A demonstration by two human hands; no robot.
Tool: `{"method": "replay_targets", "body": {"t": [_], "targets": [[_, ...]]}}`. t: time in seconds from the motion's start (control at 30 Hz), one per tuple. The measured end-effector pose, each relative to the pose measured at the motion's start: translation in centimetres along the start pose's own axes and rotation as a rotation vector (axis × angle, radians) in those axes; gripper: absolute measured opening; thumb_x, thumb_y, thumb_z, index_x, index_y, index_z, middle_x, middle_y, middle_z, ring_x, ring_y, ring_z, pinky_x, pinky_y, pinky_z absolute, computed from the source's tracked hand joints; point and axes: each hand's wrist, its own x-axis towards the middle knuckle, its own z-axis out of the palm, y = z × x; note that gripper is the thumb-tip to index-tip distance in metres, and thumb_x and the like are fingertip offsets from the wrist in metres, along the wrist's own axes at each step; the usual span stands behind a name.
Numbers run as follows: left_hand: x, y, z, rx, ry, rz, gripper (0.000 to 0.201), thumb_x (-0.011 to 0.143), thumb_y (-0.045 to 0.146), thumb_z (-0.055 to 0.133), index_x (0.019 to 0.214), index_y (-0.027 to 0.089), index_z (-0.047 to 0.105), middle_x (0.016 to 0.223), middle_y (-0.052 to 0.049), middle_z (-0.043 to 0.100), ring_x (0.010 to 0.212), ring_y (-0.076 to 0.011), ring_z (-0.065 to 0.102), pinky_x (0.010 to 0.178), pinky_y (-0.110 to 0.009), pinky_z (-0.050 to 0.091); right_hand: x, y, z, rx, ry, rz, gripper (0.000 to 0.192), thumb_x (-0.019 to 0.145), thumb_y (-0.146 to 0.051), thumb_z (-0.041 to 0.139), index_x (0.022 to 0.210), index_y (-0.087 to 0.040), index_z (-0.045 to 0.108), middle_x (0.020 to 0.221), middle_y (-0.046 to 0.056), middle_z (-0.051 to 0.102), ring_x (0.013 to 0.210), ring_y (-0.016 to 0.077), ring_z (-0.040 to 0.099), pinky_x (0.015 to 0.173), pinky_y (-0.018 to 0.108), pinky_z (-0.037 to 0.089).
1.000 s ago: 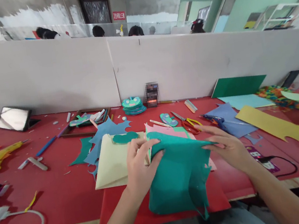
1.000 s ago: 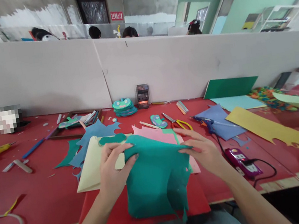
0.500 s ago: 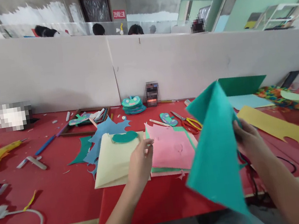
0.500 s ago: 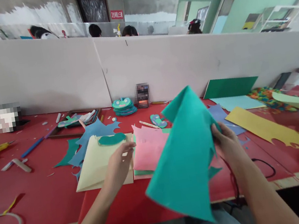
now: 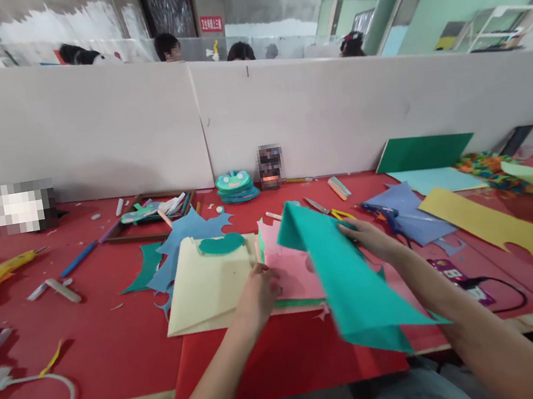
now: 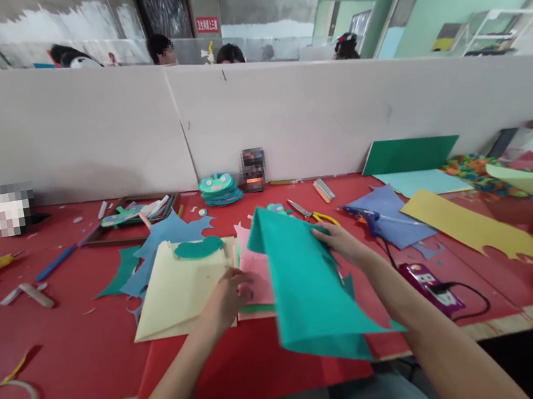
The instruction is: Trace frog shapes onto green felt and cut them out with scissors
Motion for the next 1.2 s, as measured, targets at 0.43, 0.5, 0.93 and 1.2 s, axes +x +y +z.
{"method": "replay_targets", "body": {"t": [0.43,0.5,0.93,1.2], "targets": [[-0.2,1.2,-0.9,-0.024,0.025,-0.023,0.047,0.087,0.026,0.037,0.134,0.021,0.033,0.100,-0.010,0.067,0.085,-0.0197,0.063,0.074,-0.029,0.046,5.5,0.4,5.0,-0.637,-0.001,-0.041,0.024,0.089,-0.030,0.044,0.095,-0.018,0.062,0.094,0.008,0.069,0.086,0.0212,0.063,0.074,0.027,0.043],[-0.3,1.5,-0.4,-0.029,0.060,0.004,0.046,0.089,0.031,0.034,0.133,0.019,0.035,0.106,-0.014,0.065,0.092,-0.0227,0.063,0.077,-0.032,0.046,5.4,0.4,5.6,-0.726,0.023,-0.029,0.026,0.091,-0.032,0.041,0.098,-0.018,0.061,0.090,0.008,0.069,0.084,0.0218,0.063,0.071,0.027,0.042],[-0.1,1.8,0.9,0.182,0.100,0.007,0.052,0.081,0.019,0.043,0.133,0.024,0.041,0.141,-0.012,0.037,0.123,-0.0261,0.043,0.096,-0.038,0.039,3.4,-0.6,8.5,-1.090,0.139,-0.108,0.038,0.095,-0.020,0.022,0.113,-0.008,0.053,0.103,0.020,0.059,0.097,0.0298,0.053,0.083,0.042,0.037],[-0.3,0.7,2.5,0.387,-0.069,0.233,0.049,0.091,0.047,0.027,0.134,0.029,0.039,0.147,-0.006,0.031,0.136,-0.0269,0.021,0.109,-0.052,0.018,4.3,-2.2,7.7,-1.098,0.101,-0.204,0.045,0.088,-0.010,0.031,0.129,-0.018,0.048,0.136,0.016,0.042,0.120,0.0304,0.039,0.096,0.046,0.031]]}}
